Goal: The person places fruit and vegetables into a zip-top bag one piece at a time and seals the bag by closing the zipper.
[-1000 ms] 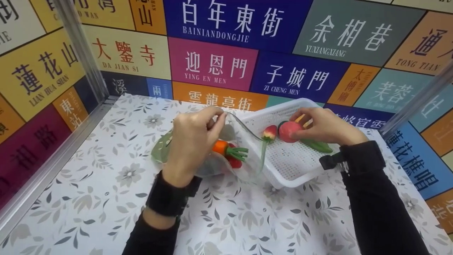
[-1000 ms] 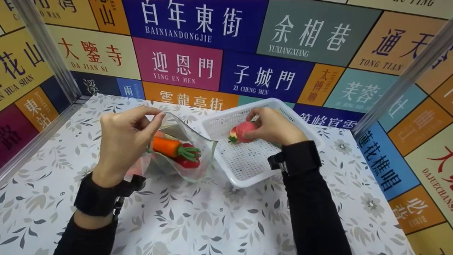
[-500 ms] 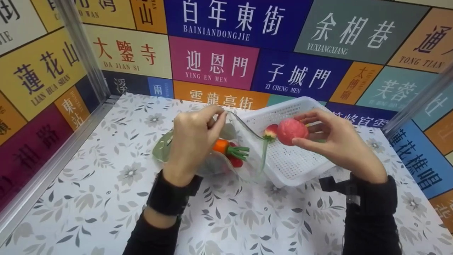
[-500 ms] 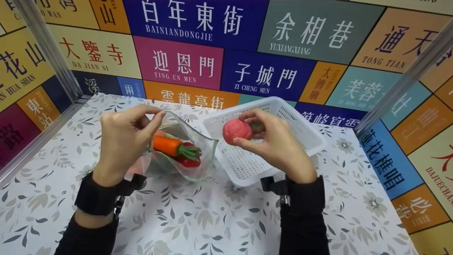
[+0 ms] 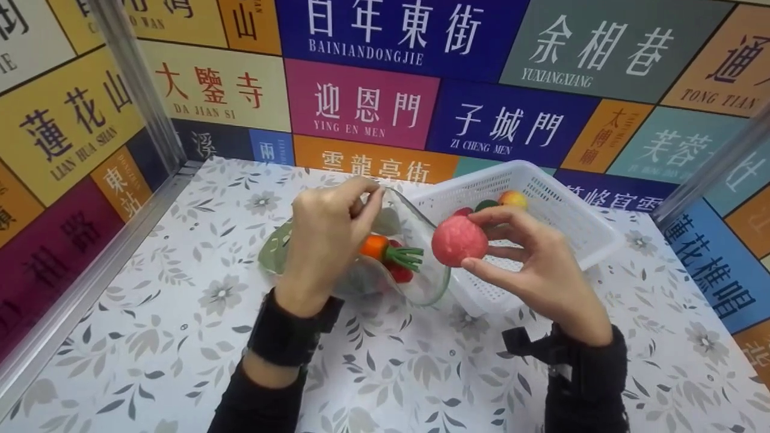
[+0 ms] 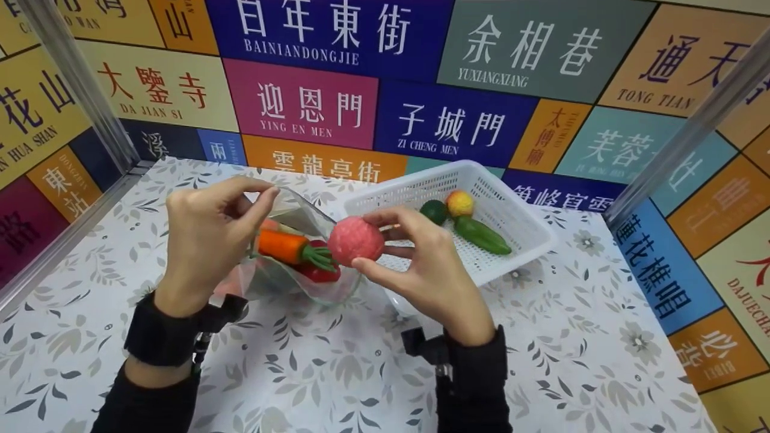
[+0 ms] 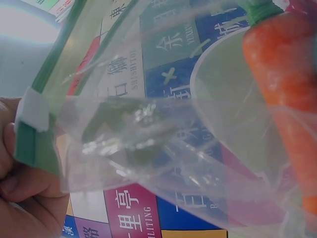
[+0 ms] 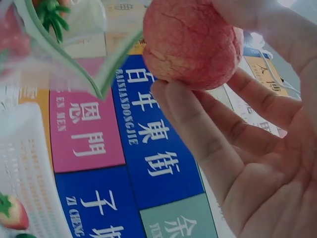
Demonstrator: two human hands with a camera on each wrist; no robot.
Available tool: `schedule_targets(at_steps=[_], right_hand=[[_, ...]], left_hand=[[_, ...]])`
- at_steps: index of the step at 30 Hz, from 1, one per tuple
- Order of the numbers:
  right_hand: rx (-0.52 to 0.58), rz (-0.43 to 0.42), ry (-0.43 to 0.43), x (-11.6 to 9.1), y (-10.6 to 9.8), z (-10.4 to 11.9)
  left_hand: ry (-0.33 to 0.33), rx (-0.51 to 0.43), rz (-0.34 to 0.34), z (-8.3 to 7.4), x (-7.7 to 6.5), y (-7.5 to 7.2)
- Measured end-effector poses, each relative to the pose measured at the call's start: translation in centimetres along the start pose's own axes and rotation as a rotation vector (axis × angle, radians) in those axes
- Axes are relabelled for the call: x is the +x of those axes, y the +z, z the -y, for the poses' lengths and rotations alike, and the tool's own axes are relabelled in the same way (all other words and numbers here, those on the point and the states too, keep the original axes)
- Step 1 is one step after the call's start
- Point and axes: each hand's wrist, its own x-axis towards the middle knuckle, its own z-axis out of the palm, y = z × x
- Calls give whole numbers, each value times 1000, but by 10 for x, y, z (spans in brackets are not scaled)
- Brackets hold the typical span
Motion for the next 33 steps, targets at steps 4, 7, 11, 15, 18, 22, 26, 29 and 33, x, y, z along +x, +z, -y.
schedule_targets(at_steps=[4,7,11,15,18,22,26,29,33], right_hand=[[-27,5,-68,5,19,1],[-60,5,-120,9,32,0],[-111,-5,-192,14,49,-1],[-132,-38,-288,17,61,2],[-122,-65,-351,17,64,5],[-114,-55,-367,17,66,4],[-137,-44,-314,17,68,0],[-161,-58,-279,18,71,-3],[-215,-60,-282,24,80,-3]], left_hand=[[0,0,2,0,0,0],[2,-4,5,0,0,0],[10,7,7,1,-1,0],[3,8,6,0,-1,-1],[1,5,6,0,-1,-1],[7,6,3,0,-1,-1],[5,6,2,0,-2,-1],[6,5,2,0,-2,0],[14,14,-4,-1,-2,0]])
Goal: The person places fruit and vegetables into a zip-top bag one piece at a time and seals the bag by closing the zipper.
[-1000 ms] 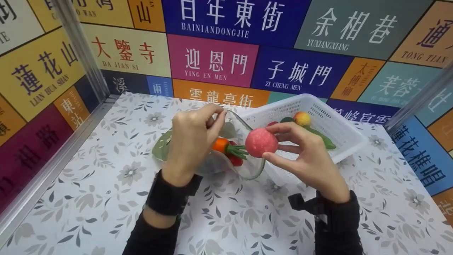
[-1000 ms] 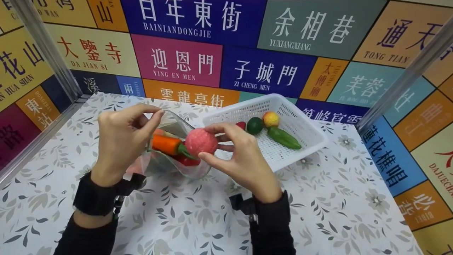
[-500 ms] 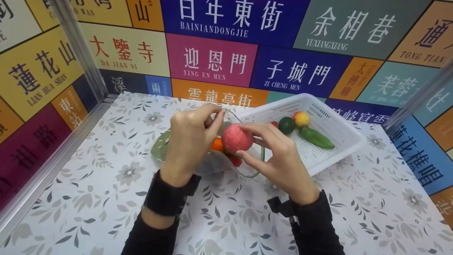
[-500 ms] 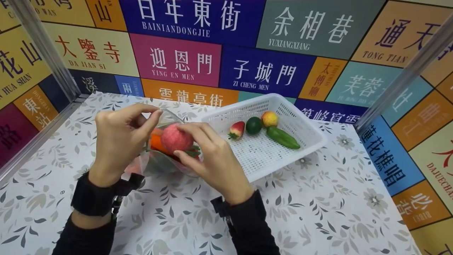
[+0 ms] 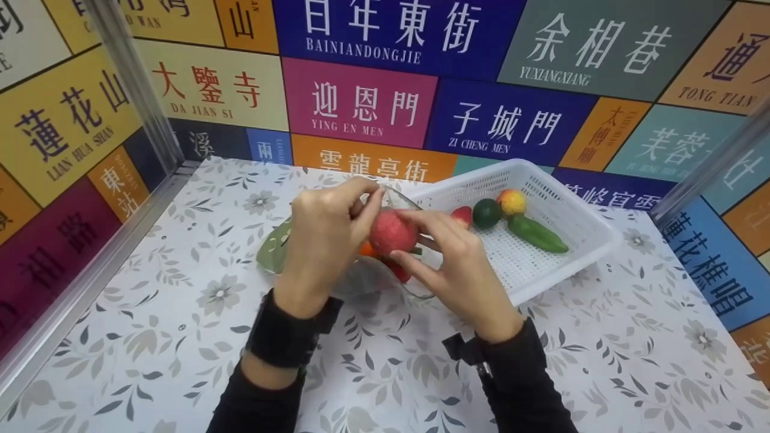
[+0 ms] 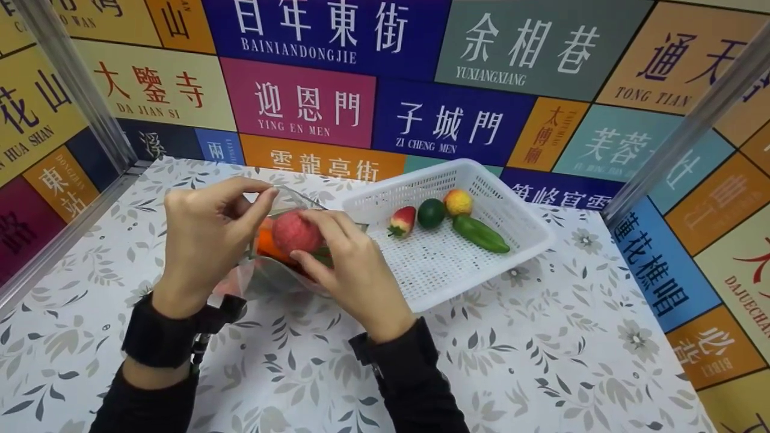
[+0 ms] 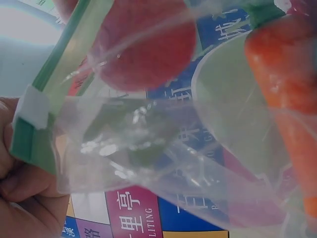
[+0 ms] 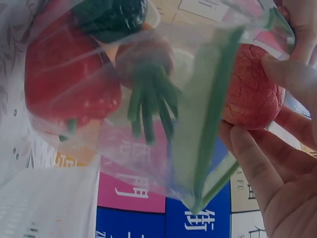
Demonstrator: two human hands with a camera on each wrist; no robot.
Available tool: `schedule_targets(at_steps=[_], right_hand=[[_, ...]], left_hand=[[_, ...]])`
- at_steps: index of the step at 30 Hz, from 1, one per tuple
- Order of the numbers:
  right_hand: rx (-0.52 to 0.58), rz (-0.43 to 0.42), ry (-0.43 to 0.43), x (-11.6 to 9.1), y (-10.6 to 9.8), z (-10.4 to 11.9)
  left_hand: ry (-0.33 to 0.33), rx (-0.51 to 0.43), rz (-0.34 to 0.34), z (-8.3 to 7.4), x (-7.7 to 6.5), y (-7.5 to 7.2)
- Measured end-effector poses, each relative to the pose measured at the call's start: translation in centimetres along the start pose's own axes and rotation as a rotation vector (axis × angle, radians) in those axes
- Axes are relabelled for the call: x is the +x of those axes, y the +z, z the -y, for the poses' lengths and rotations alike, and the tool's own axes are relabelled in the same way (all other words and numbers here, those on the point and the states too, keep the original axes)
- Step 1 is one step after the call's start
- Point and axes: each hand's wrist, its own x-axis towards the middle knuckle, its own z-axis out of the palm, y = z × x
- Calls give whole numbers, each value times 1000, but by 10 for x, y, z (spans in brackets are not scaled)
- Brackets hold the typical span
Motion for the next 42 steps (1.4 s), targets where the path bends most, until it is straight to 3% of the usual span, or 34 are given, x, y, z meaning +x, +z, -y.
schedule_targets(at_steps=[13,26,33,38,42], right_hand=[[-154,144,-149,22,45,3],[-209,350,-196,33,56,0],[-268,399,-226,27,49,0],[-203,371,-261,24,32,0],[-86,388,-229,22,8,2]], left_hand=[[7,4,-6,-1,1,-1],[-11,-18,-6,1,1,-1],[-9,-15,-14,4,0,-1],[-33,-10,-5,3,1,-2],[-29,0,-2,3,1,-2]])
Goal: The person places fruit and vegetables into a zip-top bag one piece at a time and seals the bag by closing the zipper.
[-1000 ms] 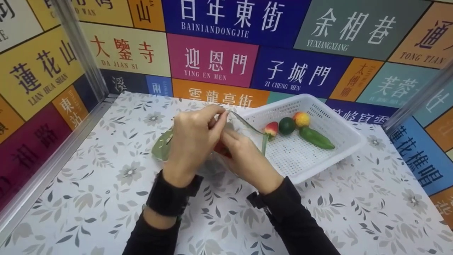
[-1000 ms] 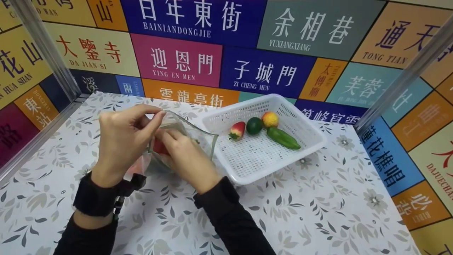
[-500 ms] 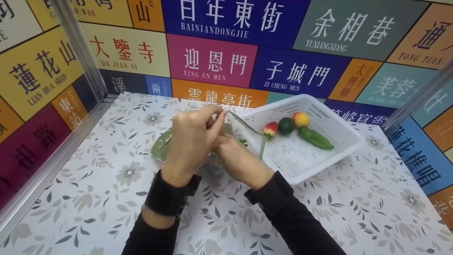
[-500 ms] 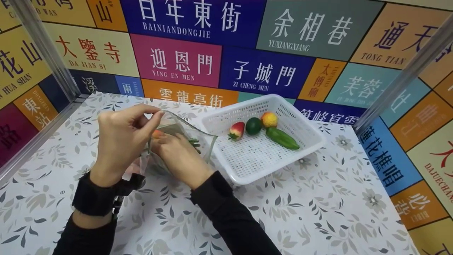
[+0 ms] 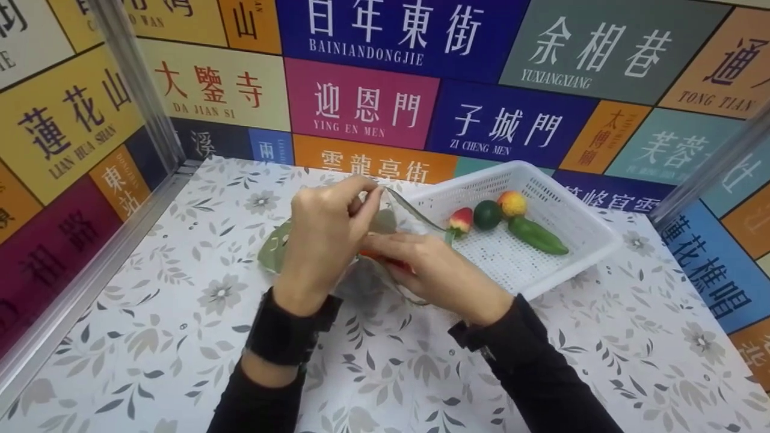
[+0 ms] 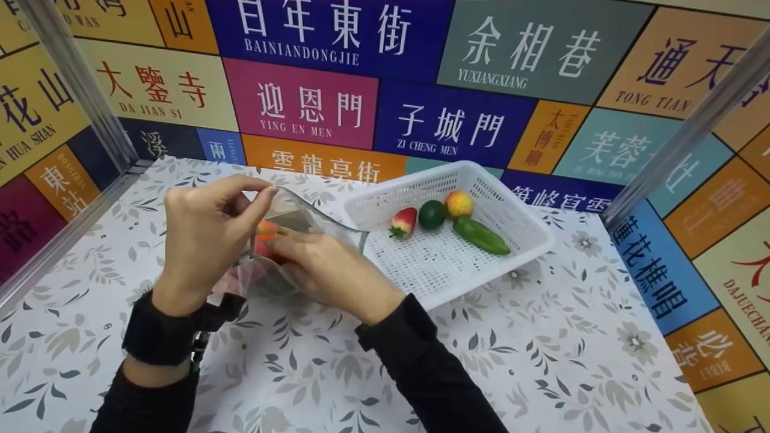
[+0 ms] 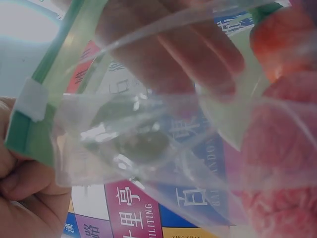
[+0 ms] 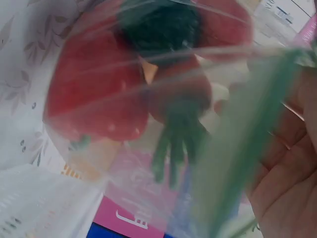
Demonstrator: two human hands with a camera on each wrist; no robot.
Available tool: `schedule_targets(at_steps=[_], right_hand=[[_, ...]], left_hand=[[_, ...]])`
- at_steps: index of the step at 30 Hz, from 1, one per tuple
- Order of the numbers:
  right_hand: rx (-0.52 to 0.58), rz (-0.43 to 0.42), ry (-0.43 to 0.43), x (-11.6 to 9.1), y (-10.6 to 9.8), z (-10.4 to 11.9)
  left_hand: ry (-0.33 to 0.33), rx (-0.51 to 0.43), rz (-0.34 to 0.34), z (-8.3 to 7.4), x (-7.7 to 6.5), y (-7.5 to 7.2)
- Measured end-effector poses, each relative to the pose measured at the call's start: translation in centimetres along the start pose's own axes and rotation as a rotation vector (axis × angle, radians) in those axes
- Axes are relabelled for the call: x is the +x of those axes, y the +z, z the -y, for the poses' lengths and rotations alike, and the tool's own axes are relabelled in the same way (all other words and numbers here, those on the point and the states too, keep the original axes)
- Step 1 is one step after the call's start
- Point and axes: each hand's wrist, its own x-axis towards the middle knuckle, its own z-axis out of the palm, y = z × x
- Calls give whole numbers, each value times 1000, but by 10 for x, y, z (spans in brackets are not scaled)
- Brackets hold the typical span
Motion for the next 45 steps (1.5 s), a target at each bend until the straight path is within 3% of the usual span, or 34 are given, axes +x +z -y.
schedule_targets(at_steps=[4,7,11,15,19,25,29,35,39,45], right_hand=[[148,-12,49,-14,-29,-5],[217,-51,118,-24,-50,-21],[263,-112,324,-37,-72,-60],[152,-145,604,-47,-83,-108],[9,-24,812,-60,-88,-154],[-50,319,1018,-82,-85,-197],[-50,505,1077,-90,-80,-208],[26,624,1165,-93,-78,-206],[72,649,1223,-92,-77,-202],[-29,585,1172,-90,-75,-204]], left_hand=[[1,4,11,0,0,-1],[-13,-2,24,0,1,-2],[-32,-12,41,-1,1,-3],[-37,-14,46,0,0,-3],[-33,-13,38,0,0,-4],[-33,-15,42,0,1,-4],[-36,-24,50,0,1,-2],[-32,-30,56,0,3,-2],[-31,-29,61,1,3,-2],[-25,-21,49,2,3,-3]])
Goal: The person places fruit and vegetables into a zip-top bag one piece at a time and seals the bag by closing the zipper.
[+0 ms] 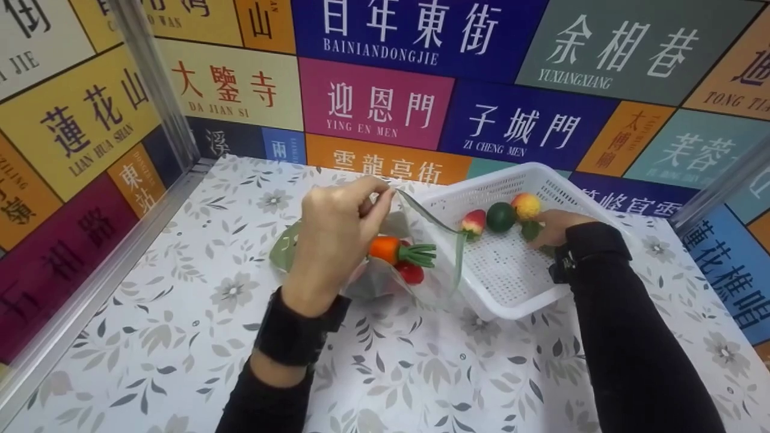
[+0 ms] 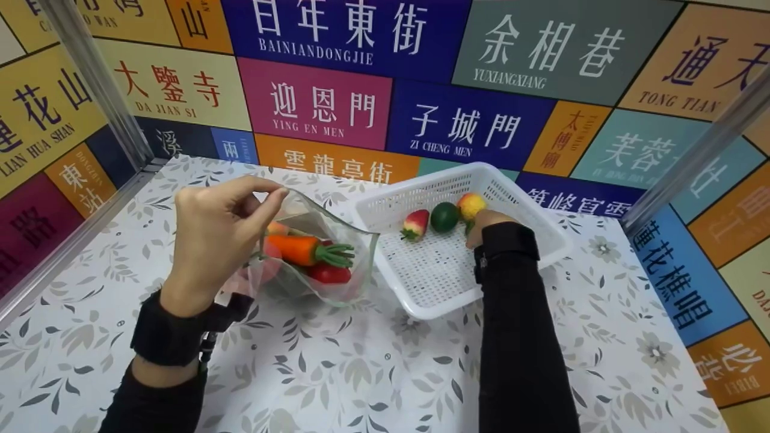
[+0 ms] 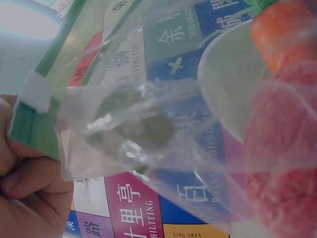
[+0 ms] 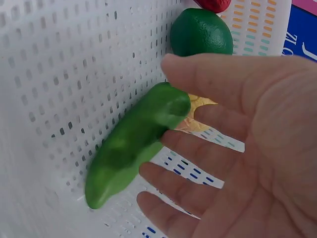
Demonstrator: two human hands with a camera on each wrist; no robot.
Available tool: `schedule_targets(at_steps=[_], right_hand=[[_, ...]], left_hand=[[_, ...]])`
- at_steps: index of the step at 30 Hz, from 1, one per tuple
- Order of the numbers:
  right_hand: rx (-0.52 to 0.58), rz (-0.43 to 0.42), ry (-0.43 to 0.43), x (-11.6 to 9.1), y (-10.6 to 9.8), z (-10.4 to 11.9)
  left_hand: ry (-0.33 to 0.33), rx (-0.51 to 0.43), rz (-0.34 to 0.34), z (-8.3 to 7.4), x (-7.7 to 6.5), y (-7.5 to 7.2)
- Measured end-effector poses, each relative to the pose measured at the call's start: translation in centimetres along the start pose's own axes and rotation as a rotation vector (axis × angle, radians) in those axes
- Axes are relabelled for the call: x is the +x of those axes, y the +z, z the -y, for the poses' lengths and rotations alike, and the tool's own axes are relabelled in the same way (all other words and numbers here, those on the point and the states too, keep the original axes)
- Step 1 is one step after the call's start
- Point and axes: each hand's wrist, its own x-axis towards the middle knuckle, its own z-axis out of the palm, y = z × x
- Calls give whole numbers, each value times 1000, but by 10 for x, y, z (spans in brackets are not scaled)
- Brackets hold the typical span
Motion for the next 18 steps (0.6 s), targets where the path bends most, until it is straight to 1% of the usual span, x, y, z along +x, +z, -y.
schedule_targets(at_steps=[2,3,5,9,16,18], right_hand=[[1,-24,-12,1,0,0],[12,-22,-11,1,0,-1],[1,-24,-29,1,-2,2],[25,-9,-14,0,-2,5],[77,-46,14,12,11,1],[91,-58,5,16,14,1]], left_hand=[[7,1,-7,1,-1,0],[10,0,-9,1,-1,1],[14,-1,-13,2,0,0],[1,-6,-2,4,1,-1],[-8,-10,12,4,1,-1],[-10,-10,13,4,1,-2]])
